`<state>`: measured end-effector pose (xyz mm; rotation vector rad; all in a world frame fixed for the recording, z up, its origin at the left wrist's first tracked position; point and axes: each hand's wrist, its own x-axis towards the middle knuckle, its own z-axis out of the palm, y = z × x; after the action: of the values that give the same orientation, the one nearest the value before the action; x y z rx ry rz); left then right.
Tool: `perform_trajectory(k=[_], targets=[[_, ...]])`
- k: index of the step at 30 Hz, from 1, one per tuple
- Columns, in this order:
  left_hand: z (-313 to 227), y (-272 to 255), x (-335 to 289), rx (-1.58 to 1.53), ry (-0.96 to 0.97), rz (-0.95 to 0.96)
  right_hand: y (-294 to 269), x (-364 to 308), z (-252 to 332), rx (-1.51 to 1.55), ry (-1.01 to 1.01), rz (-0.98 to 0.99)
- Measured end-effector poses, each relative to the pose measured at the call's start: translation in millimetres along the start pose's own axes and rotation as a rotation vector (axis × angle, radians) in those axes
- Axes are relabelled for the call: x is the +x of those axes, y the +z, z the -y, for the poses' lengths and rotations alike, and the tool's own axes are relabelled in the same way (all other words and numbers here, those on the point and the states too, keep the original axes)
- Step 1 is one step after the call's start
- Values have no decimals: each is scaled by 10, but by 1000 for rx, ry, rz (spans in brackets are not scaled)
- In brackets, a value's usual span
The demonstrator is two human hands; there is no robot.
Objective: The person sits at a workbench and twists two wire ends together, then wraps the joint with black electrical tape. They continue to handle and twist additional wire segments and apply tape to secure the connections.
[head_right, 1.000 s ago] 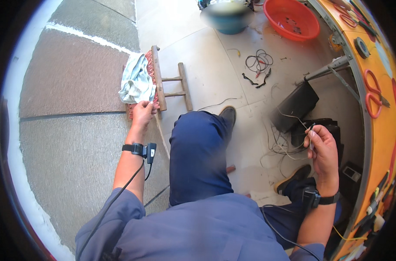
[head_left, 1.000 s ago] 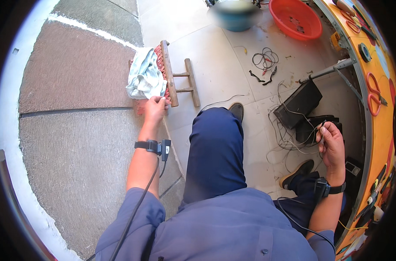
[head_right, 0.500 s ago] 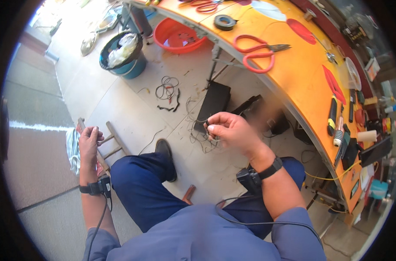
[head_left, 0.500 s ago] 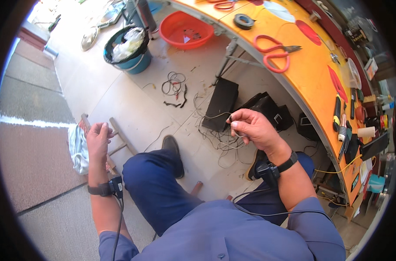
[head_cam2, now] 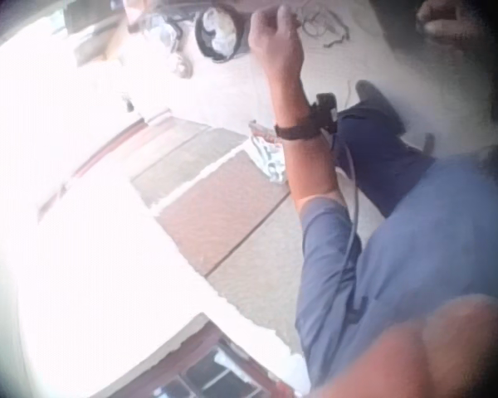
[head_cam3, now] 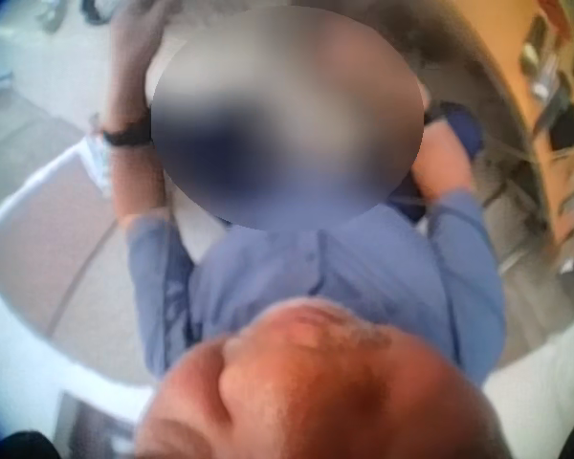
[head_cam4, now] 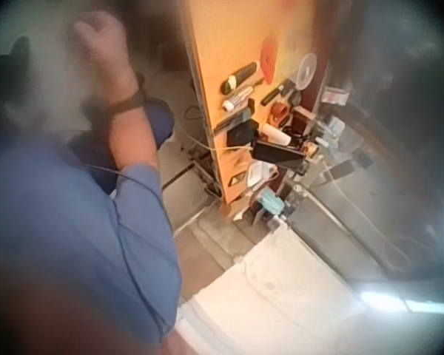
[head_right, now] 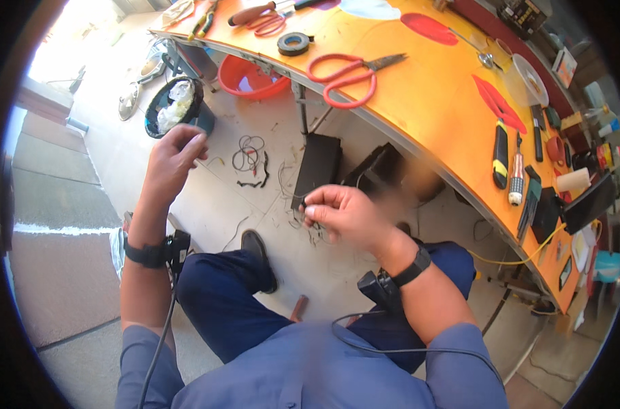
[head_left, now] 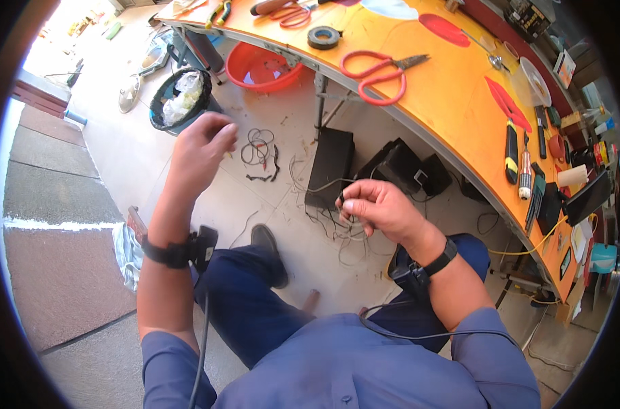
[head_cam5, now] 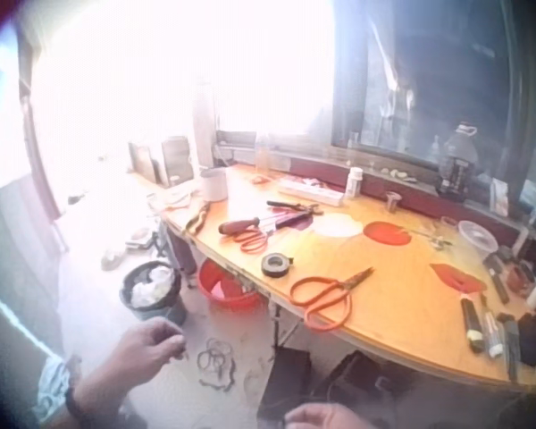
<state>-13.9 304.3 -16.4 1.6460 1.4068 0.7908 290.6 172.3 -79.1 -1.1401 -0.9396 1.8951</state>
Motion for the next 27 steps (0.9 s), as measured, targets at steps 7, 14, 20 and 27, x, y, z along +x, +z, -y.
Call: perform_trajectory(k=[7,14,20,27], targets=[[-227,755,23,-217,-44,375,-147,-69,30,220,-109,-112],[-401,1171,-358,-253,243,495,-219,-70,-1,225,-86,-153],[-328,1309,-349,-35,507,393,-246,-65,-21,219,-81,-155],[-230,1357,-414,-64,474,321,-221,-65,38,222,-105,-152]])
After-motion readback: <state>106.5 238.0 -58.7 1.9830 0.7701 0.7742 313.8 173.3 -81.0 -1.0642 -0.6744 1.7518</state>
